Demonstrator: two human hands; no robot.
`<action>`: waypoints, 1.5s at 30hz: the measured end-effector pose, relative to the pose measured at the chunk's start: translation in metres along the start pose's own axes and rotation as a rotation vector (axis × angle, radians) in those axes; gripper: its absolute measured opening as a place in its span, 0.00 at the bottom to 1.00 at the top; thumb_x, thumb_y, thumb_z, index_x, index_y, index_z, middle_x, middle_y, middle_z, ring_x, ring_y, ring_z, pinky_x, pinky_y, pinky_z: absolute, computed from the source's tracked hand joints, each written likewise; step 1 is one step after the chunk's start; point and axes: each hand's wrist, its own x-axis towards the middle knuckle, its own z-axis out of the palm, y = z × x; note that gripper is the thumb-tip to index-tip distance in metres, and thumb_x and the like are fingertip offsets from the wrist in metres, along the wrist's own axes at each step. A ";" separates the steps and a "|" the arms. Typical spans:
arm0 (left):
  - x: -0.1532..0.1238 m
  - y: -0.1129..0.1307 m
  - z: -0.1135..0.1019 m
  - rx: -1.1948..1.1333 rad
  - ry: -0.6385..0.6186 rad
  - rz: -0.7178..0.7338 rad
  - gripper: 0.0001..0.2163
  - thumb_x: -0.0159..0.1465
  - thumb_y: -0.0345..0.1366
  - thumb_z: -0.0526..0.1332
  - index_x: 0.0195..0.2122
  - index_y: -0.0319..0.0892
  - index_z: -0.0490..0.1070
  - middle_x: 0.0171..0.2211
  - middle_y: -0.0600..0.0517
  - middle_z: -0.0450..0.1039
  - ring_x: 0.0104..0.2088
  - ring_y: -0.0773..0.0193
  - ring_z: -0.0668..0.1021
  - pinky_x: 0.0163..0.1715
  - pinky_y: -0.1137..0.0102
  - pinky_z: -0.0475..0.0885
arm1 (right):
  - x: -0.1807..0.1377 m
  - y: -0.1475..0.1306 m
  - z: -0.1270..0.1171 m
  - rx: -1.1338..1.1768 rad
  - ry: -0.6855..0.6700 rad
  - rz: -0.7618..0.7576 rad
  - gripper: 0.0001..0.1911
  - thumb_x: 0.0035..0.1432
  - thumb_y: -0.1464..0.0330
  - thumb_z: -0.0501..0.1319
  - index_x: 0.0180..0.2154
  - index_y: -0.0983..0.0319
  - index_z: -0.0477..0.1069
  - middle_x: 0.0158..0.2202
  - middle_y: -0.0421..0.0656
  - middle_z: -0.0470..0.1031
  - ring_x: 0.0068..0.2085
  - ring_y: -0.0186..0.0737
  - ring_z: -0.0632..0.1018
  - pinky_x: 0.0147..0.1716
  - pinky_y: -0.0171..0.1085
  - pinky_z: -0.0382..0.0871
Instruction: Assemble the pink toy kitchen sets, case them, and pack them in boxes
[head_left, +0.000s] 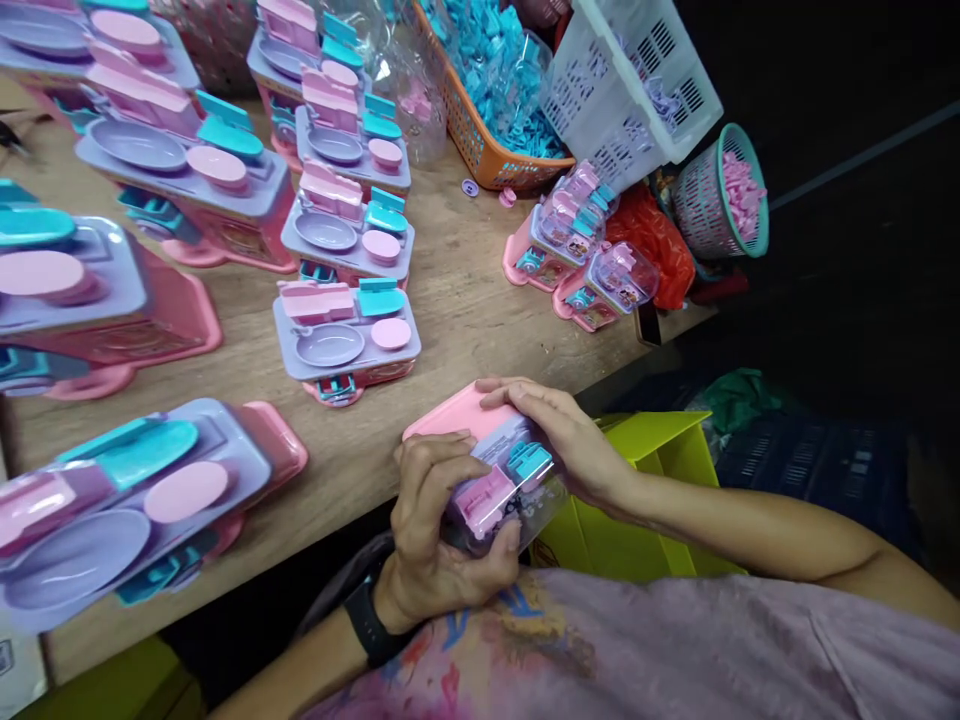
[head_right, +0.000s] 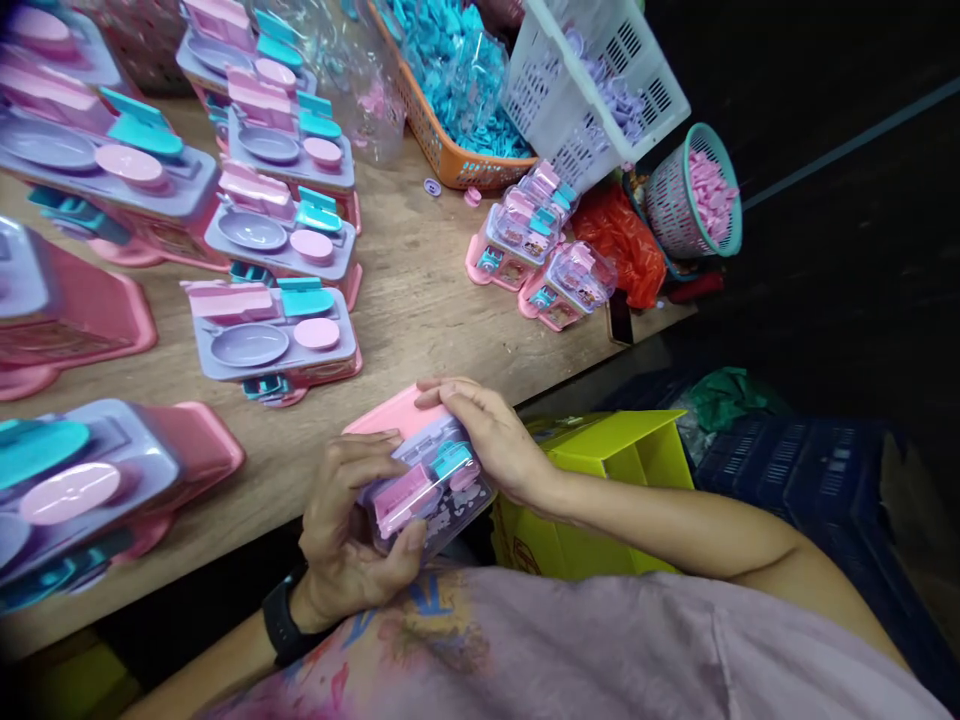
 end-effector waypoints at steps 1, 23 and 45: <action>-0.001 0.001 0.000 0.015 -0.006 0.013 0.18 0.58 0.39 0.67 0.49 0.43 0.70 0.44 0.46 0.72 0.47 0.51 0.76 0.48 0.53 0.74 | -0.002 0.002 -0.001 -0.001 0.001 -0.008 0.15 0.68 0.59 0.60 0.39 0.57 0.84 0.56 0.44 0.79 0.63 0.47 0.73 0.65 0.44 0.57; 0.005 0.002 0.006 0.030 0.007 -0.093 0.10 0.62 0.35 0.67 0.43 0.44 0.73 0.42 0.50 0.72 0.45 0.56 0.76 0.47 0.58 0.73 | 0.007 0.006 0.001 -0.113 0.022 0.036 0.24 0.65 0.48 0.61 0.31 0.61 0.78 0.31 0.40 0.77 0.32 0.39 0.73 0.32 0.35 0.62; 0.028 -0.018 -0.001 -0.353 0.219 -0.655 0.16 0.67 0.52 0.65 0.37 0.42 0.71 0.33 0.54 0.71 0.33 0.65 0.73 0.36 0.71 0.69 | 0.017 -0.003 -0.013 -0.365 -0.447 -0.607 0.38 0.55 0.47 0.74 0.62 0.56 0.71 0.63 0.50 0.69 0.65 0.50 0.69 0.65 0.47 0.61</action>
